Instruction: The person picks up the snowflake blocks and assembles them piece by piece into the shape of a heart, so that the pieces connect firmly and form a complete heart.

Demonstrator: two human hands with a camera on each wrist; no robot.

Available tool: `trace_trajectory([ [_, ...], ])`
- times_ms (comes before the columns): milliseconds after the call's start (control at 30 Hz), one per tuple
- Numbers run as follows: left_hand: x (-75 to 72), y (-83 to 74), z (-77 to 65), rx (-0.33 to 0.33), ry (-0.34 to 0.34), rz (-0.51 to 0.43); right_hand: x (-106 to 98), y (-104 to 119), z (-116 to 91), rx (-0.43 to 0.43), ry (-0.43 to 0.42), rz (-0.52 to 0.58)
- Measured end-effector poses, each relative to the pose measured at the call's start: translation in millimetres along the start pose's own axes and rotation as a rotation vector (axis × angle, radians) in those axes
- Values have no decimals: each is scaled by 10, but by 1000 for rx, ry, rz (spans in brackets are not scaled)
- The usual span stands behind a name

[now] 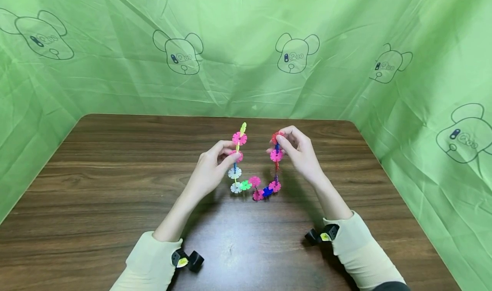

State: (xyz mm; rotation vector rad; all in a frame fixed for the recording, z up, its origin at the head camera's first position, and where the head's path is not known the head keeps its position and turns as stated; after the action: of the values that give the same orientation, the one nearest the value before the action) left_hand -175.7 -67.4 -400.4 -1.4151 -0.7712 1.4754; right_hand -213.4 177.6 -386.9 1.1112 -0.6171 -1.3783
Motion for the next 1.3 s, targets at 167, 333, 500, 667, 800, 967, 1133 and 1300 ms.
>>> trace_trajectory([
  [167,-8,19,9,-12,1,10,10,1,6,-3,3,12],
  [333,-12,53,18,-42,13,0,12,-15,2,4,14,34],
  [500,-26,92,28,-64,20,-17,-2,-51,10,16,16,27],
  [667,-63,113,38,-75,4,-27,-10,-84,14,46,15,43],
  [800,-84,114,49,-71,-9,-31,-9,-94,14,65,26,40],
  [967,-101,97,53,-66,-6,-31,-26,-143,25,97,37,-14],
  [1133,-109,118,53,-68,-1,-9,-27,-246,19,155,99,-65],
  [1300,-107,136,55,-72,8,13,-11,-329,12,185,172,-92],
])
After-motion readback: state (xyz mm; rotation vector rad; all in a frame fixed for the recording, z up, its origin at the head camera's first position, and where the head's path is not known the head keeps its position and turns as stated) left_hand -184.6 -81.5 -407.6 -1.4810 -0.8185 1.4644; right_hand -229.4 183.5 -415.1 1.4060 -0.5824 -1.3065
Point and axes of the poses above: each hand's wrist, its own z-axis towards the middle knuckle, its own x-axis out of the palm, y = z × x, the point moved 4 cm from there along z, towards the middle knuckle, and after that the axes turned 6 degrees about -x, right-handed, at the moved point
